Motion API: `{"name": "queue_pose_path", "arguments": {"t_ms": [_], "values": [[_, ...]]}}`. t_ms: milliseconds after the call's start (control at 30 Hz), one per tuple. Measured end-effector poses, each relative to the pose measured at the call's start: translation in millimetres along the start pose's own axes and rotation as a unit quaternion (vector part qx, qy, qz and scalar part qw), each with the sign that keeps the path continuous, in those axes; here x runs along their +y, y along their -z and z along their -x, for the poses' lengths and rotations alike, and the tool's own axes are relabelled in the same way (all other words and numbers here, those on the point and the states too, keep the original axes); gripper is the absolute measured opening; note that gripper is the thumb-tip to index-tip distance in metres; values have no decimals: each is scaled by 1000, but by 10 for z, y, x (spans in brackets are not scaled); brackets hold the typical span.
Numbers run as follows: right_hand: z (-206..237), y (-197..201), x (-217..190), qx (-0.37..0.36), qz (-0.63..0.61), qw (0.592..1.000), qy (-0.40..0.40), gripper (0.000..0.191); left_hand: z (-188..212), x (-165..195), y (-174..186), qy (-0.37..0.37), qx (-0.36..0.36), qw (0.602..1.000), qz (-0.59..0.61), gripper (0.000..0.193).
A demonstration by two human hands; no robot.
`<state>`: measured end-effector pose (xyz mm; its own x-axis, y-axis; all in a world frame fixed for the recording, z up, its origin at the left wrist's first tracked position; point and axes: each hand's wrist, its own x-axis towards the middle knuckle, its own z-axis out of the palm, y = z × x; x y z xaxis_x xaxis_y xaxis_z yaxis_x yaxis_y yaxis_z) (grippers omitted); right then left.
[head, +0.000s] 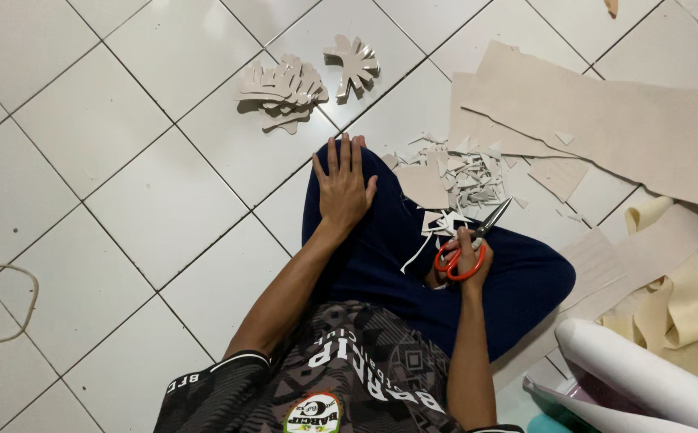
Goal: The person sits on the tiled floor and cuts decorative leaf and palm-frond shapes out of light paper or thin board using red-handled scissors. They rotate and reposition the sheet between cuts, place finished cutouts in a pile on the floor, and trim scraps from around the shapes.
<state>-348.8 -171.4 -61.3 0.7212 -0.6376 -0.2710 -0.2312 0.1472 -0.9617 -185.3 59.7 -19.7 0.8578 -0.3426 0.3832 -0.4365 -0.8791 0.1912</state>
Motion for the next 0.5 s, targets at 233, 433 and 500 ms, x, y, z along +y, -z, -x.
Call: {"name": "queue_pose_path", "arguments": {"t_ms": [233, 433, 500], "values": [[-16, -35, -15, -22, -10, 999, -28, 37, 277, 69, 59, -11, 17, 1000, -1, 81], [-150, -449, -118, -232, -147, 959, -75, 34, 170, 146, -53, -60, -14, 996, -60, 70], [-201, -575, -196, -259, -144, 950, -97, 37, 72, 248, -147, -127, -33, 990, -54, 60]]}}
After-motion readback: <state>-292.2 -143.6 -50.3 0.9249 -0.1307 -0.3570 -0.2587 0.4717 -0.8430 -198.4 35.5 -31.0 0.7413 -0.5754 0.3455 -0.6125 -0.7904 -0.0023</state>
